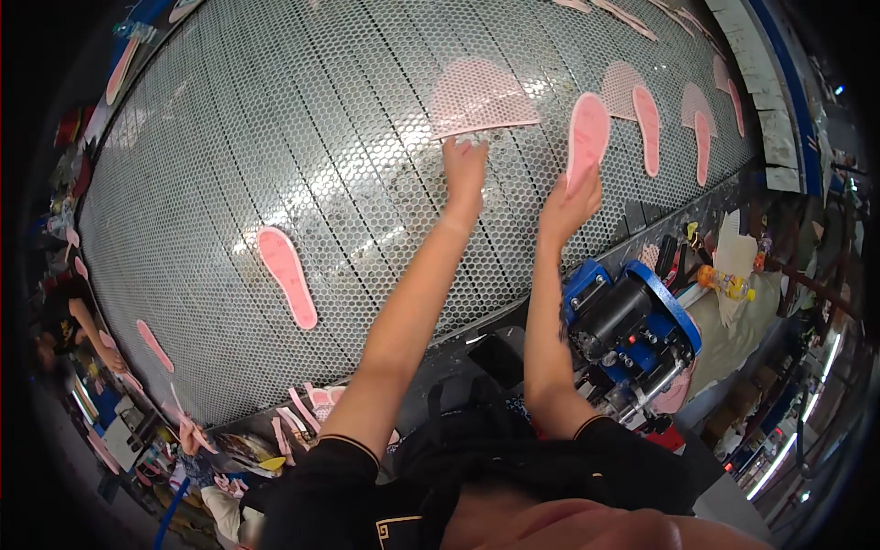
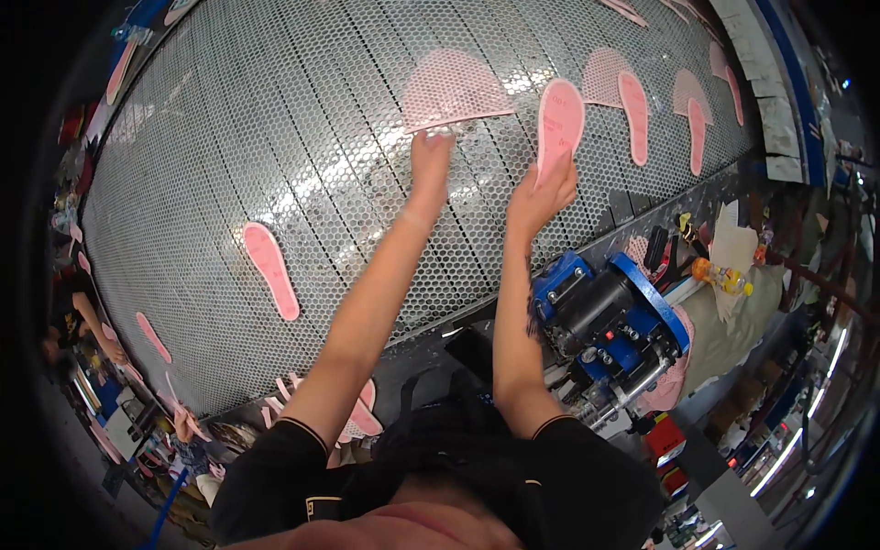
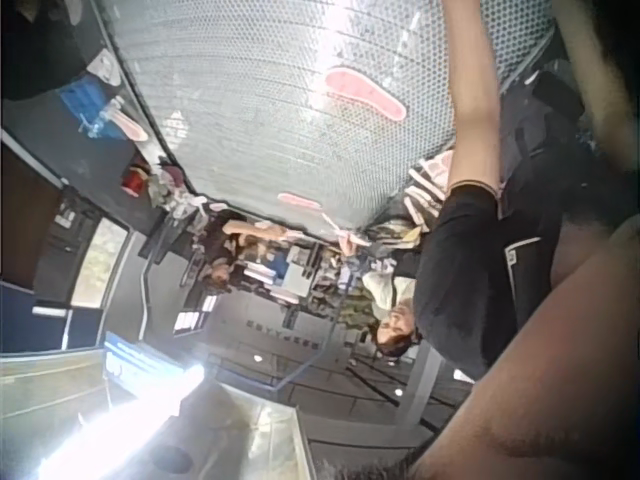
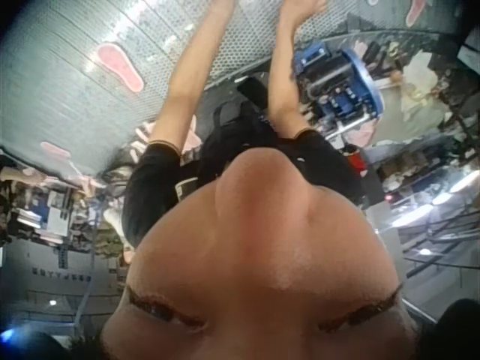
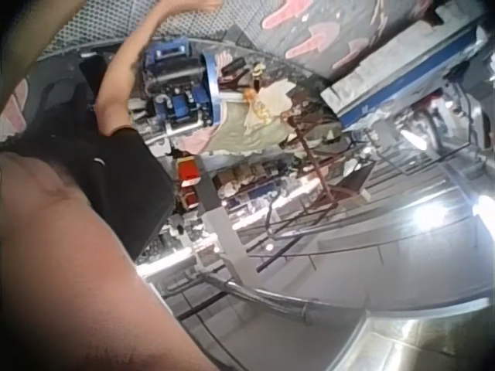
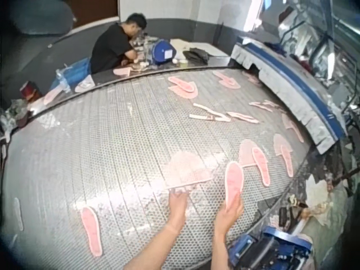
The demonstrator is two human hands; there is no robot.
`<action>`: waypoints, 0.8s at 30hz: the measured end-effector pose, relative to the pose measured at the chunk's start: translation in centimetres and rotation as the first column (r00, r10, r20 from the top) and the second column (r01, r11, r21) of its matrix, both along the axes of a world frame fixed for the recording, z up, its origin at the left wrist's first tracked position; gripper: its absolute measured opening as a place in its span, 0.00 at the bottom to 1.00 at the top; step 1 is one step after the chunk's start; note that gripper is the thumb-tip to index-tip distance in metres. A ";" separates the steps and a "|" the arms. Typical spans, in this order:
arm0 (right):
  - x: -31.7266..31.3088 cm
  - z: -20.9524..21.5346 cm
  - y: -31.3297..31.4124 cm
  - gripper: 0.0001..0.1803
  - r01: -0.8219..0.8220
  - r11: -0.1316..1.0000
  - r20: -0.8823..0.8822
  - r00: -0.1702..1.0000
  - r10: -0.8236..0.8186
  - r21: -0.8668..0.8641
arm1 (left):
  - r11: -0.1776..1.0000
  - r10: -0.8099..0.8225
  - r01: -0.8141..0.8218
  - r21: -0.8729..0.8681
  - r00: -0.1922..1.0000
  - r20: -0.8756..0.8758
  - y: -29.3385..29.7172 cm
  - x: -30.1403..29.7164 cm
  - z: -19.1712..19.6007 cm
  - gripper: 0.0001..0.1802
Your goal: The person assembles pink flip-flops by hand in a factory setting. They pick up pink footbeds and white mesh straps from a perforated metal table, align the components, and press them together to form finished sandals. The person handles the items one at a time, placing the completed pairs on the table.
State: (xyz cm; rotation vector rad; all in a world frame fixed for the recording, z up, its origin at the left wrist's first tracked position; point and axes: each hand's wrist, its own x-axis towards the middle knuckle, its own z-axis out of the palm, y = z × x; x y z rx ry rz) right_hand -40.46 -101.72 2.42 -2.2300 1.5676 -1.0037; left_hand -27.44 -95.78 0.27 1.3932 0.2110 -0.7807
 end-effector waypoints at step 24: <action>-15.6 10.2 23.4 0.25 -0.592 0.691 -0.049 0.743 0.667 0.414 | 0.738 -0.269 -0.360 0.570 0.618 0.739 20.5 0.4 2.8 0.43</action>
